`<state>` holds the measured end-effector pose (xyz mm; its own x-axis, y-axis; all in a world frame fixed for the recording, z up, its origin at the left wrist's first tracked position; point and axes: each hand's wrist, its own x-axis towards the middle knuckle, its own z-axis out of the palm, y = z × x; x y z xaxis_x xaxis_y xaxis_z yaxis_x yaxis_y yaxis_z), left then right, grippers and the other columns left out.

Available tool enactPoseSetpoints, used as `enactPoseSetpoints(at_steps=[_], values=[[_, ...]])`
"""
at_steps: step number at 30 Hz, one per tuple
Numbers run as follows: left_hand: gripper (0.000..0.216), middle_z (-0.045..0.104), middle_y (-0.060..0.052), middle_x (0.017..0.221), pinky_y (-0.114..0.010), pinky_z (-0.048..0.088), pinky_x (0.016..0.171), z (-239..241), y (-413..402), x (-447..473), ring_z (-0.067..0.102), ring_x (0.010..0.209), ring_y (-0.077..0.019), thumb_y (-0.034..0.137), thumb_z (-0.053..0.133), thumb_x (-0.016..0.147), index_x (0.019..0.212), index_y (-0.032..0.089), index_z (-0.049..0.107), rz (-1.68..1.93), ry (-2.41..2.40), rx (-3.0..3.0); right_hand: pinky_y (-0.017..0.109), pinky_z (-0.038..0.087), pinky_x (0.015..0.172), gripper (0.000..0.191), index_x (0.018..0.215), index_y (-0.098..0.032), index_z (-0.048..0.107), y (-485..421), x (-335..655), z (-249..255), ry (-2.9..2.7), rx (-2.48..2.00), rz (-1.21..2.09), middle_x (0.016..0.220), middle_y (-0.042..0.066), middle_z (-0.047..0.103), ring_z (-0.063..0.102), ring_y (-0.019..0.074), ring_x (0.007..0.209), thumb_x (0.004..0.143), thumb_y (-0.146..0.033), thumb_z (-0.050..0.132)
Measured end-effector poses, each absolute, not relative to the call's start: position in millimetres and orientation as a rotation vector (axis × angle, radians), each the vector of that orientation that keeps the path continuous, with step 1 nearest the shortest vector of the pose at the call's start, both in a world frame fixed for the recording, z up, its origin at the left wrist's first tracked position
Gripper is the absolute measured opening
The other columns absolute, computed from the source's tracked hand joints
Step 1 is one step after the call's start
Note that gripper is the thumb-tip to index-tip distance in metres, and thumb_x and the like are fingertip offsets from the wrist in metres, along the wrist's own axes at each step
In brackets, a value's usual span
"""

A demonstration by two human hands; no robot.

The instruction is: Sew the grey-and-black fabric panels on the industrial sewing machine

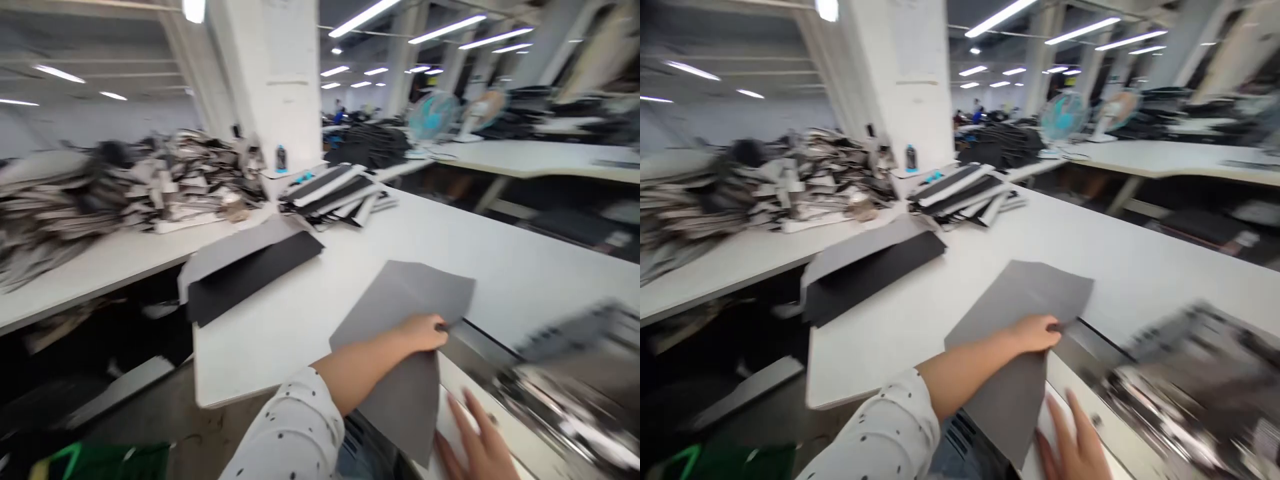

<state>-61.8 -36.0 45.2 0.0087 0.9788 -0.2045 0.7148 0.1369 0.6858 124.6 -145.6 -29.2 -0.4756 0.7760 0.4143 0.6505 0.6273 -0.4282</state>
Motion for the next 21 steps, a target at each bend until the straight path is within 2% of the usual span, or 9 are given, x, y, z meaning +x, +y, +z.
enactPoseSetpoints(at_steps=[2,4,6,7,11,14,17,19,21], values=[[0.039,0.068,-0.013,0.116,-0.034,0.05,0.092,46.7,-32.4,-38.8,0.063,0.11,-0.0252,0.038,0.048,0.09,0.121,0.018,0.061,0.507,1.684,1.679,0.051,0.051,0.093,0.039,0.114,-0.032,0.066,-145.2,130.7,-18.7,-2.461,-0.962,0.206,0.128,0.006,0.058,0.054,0.0307,0.119,0.085,-0.015,0.046],[0.048,0.063,-0.015,0.123,-0.038,0.048,0.098,48.2,-38.0,-24.6,0.06,0.115,-0.0255,0.041,0.039,0.094,0.132,0.015,0.05,0.504,1.607,1.721,0.047,0.051,0.094,0.041,0.106,-0.027,0.07,-137.1,135.1,-11.2,-2.528,-0.964,0.141,0.115,0.006,0.066,0.056,0.0284,0.112,0.08,-0.005,0.048],[0.046,0.053,-0.011,0.137,-0.033,0.041,0.106,48.5,-56.0,-20.1,0.051,0.125,-0.0195,0.034,0.033,0.096,0.138,0.019,0.041,0.504,1.482,1.798,0.043,0.051,0.093,0.042,0.105,-0.024,0.071,-126.3,142.5,-8.2,-2.492,-1.043,0.148,0.112,0.007,0.067,0.057,0.0251,0.105,0.077,0.0,0.049],[0.043,0.049,-0.009,0.141,-0.033,0.035,0.11,47.9,-69.2,-21.3,0.045,0.13,-0.0182,0.033,0.036,0.096,0.137,0.022,0.042,0.51,1.414,1.861,0.042,0.051,0.093,0.044,0.107,-0.022,0.07,-121.8,147.1,-8.1,-2.45,-1.11,0.16,0.115,0.007,0.066,0.056,0.0242,0.104,0.077,0.001,0.049],[0.044,0.053,-0.005,0.132,-0.041,0.04,0.106,39.7,-127.9,-36.6,0.047,0.124,-0.0226,0.044,0.062,0.084,0.124,0.028,0.052,0.446,1.23,2.277,0.04,0.048,0.095,0.047,0.118,-0.021,0.065,-114.2,160.9,-8.7,-2.367,-1.252,0.218,0.128,0.008,0.06,0.053,0.0227,0.106,0.079,0.001,0.048],[0.019,0.062,-0.003,0.109,-0.039,0.047,0.093,29.1,-152.9,-42.0,0.056,0.104,-0.0206,0.034,0.06,0.086,0.103,0.025,0.06,0.403,1.309,2.372,0.041,0.045,0.097,0.043,0.12,-0.018,0.063,-120.9,164.3,-5.2,-2.356,-1.282,0.238,0.13,0.01,0.058,0.05,0.0238,0.111,0.082,-0.002,0.052],[0.012,0.064,-0.001,0.095,-0.037,0.047,0.087,20.4,-157.8,-40.8,0.057,0.093,-0.0185,0.027,0.051,0.092,0.094,0.024,0.063,0.407,1.315,2.408,0.037,0.045,0.093,0.028,0.114,-0.017,0.064,-139.6,167.4,0.0,-2.33,-1.315,0.311,0.116,0.01,0.063,0.053,0.0217,0.103,0.088,-0.011,0.054],[0.015,0.065,-0.001,0.094,-0.037,0.046,0.087,17.9,-156.4,-39.9,0.056,0.095,-0.0191,0.029,0.05,0.093,0.094,0.024,0.064,0.418,1.323,2.42,0.035,0.046,0.087,0.018,0.105,-0.019,0.065,-154.4,170.0,2.4,-2.333,-1.326,0.348,0.099,0.007,0.064,0.054,0.0194,0.092,0.093,-0.019,0.052],[0.018,0.066,-0.001,0.094,-0.036,0.045,0.086,18.0,-155.0,-39.8,0.057,0.094,-0.019,0.031,0.049,0.094,0.095,0.025,0.066,0.425,1.331,2.423,0.034,0.045,0.083,0.018,0.1,-0.02,0.065,-165.6,171.8,3.5,-2.359,-1.321,0.335,0.09,0.005,0.063,0.055,0.0186,0.086,0.096,-0.024,0.049]])
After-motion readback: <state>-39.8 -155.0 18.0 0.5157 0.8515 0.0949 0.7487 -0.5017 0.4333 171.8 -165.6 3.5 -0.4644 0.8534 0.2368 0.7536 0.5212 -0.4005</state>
